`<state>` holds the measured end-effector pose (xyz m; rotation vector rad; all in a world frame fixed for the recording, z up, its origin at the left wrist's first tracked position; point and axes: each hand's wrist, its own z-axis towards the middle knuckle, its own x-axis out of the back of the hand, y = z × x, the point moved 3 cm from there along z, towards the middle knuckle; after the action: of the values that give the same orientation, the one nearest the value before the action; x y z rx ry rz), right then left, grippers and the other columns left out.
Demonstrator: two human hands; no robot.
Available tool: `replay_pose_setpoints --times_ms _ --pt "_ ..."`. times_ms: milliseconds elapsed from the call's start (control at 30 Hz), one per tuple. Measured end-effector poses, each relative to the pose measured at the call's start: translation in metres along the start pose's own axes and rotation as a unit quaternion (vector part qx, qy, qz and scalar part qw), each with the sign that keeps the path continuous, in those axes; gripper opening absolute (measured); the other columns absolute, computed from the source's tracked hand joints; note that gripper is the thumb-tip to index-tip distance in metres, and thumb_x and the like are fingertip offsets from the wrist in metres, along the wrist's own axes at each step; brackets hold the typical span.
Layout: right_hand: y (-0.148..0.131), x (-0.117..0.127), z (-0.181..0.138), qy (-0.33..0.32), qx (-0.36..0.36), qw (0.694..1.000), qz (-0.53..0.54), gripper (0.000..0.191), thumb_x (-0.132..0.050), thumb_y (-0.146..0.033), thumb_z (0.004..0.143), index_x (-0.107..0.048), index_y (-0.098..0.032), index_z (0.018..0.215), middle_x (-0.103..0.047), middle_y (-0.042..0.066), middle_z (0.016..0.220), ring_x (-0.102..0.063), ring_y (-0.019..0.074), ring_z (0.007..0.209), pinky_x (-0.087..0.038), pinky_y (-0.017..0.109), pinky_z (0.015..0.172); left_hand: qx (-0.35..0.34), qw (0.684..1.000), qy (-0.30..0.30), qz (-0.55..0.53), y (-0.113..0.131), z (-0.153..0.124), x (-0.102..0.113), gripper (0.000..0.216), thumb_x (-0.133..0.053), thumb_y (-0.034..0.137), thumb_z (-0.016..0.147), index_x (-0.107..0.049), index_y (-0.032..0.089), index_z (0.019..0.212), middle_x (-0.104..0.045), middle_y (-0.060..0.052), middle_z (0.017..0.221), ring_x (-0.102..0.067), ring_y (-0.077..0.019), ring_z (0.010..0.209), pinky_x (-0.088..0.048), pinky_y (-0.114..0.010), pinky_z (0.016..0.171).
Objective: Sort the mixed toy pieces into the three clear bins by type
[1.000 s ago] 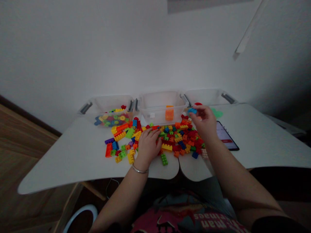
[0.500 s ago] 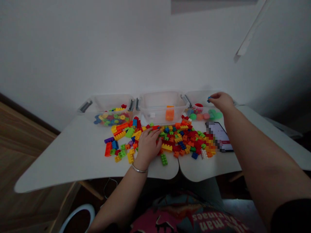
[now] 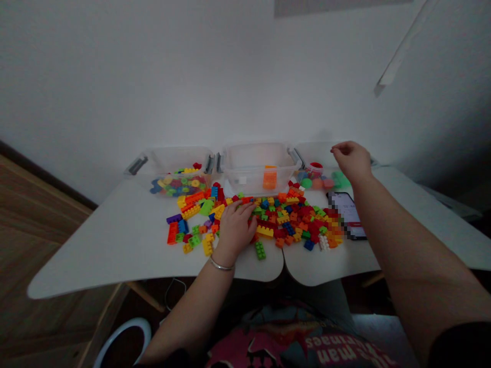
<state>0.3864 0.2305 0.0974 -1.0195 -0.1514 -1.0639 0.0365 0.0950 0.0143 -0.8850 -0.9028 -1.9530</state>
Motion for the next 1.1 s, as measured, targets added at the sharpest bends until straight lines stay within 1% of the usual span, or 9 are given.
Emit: replay_pose_setpoints --times_ms 67,133,233,333,467,567,700,867,1100 --pt "-0.024 0.003 -0.017 0.018 0.046 0.996 0.080 0.016 -0.056 -0.027 0.079 -0.067 -0.017 0.086 -0.072 0.007 0.086 -0.066 0.0171 0.076 -0.053 0.035 0.078 0.001 1.000 -0.003 0.000 0.000 0.000 0.000 0.035 -0.056 0.026 0.088 -0.067 0.022 0.121 -0.069 -0.004 0.122 -0.054 -0.0283 0.121 -0.042 -0.049 0.106" --pt "-0.049 0.003 -0.042 0.031 0.087 0.977 0.191 0.015 -0.054 -0.028 0.082 -0.064 -0.018 0.088 -0.072 0.007 0.087 -0.066 0.0157 0.077 -0.053 0.033 0.077 0.000 1.000 -0.003 0.000 0.000 0.000 0.000 0.034 -0.055 0.025 0.088 -0.067 0.021 0.121 -0.069 -0.004 0.122 -0.054 -0.0280 0.121 -0.042 -0.049 0.106" --pt "-0.078 -0.007 -0.088 -0.015 0.103 0.956 0.273 0.014 -0.053 -0.029 0.085 -0.063 -0.020 0.092 -0.070 0.004 0.085 -0.067 0.0159 0.077 -0.054 0.033 0.074 -0.002 1.000 -0.001 0.000 0.000 0.000 0.000 0.034 -0.054 0.025 0.089 -0.067 0.020 0.120 -0.070 -0.004 0.120 -0.054 -0.0281 0.121 -0.042 -0.048 0.105" --pt "-0.101 -0.031 -0.131 -0.128 0.162 0.956 0.207 0.011 -0.058 -0.026 0.083 -0.067 -0.022 0.088 -0.071 0.004 0.085 -0.066 0.0177 0.077 -0.054 0.035 0.075 0.002 1.000 -0.002 -0.002 0.000 0.000 0.000 0.033 -0.055 0.024 0.088 -0.067 0.019 0.119 -0.070 -0.005 0.118 -0.055 -0.0281 0.120 -0.043 -0.048 0.105" --pt "-0.121 -0.065 -0.165 -0.258 0.231 0.933 0.093 0.023 -0.058 -0.019 0.083 -0.070 -0.022 0.103 -0.072 0.006 0.101 -0.065 0.0216 0.096 -0.051 0.039 0.090 0.004 1.000 -0.001 -0.006 0.001 0.000 0.002 0.034 -0.055 0.019 0.085 -0.067 0.018 0.116 -0.071 -0.007 0.117 -0.055 -0.0276 0.120 -0.043 -0.046 0.106" --pt "-0.131 -0.083 -0.173 -0.292 0.268 0.918 0.023 0.029 -0.055 -0.016 0.086 -0.071 -0.022 0.109 -0.071 0.008 0.109 -0.062 0.0234 0.103 -0.048 0.040 0.094 0.004 1.000 -0.003 -0.004 0.002 0.001 0.004 0.035 -0.055 0.015 0.081 -0.067 0.017 0.114 -0.070 -0.007 0.117 -0.055 -0.0273 0.120 -0.043 -0.047 0.106" --pt "-0.138 -0.095 -0.174 -0.287 0.279 0.916 -0.035 0.029 -0.052 -0.017 0.089 -0.073 -0.023 0.108 -0.071 0.010 0.107 -0.063 0.0243 0.099 -0.047 0.041 0.091 0.001 1.000 0.007 -0.002 0.003 0.000 0.004 0.033 -0.054 0.016 0.082 -0.067 0.018 0.112 -0.069 -0.009 0.118 -0.057 -0.0266 0.118 -0.044 -0.046 0.106" --pt "-0.138 -0.102 -0.174 -0.287 0.284 0.913 -0.051 0.026 -0.053 -0.017 0.089 -0.073 -0.020 0.105 -0.073 0.010 0.103 -0.063 0.0251 0.097 -0.048 0.039 0.087 0.011 1.000 0.014 0.015 0.003 0.000 0.004 0.033 -0.054 0.018 0.082 -0.067 0.017 0.112 -0.064 -0.011 0.126 -0.058 -0.0268 0.116 -0.046 -0.044 0.104" --pt "-0.134 -0.107 -0.173 -0.286 0.283 0.913 -0.067 0.024 -0.054 -0.021 0.091 -0.074 -0.026 0.103 -0.072 0.006 0.105 -0.063 0.0227 0.095 -0.047 0.036 0.083 0.016 1.000 0.020 0.012 0.003 0.000 0.005 0.031 -0.053 0.015 0.080 -0.069 0.017 0.107 -0.068 -0.010 0.119 -0.060 -0.0269 0.115 -0.045 -0.046 0.105"
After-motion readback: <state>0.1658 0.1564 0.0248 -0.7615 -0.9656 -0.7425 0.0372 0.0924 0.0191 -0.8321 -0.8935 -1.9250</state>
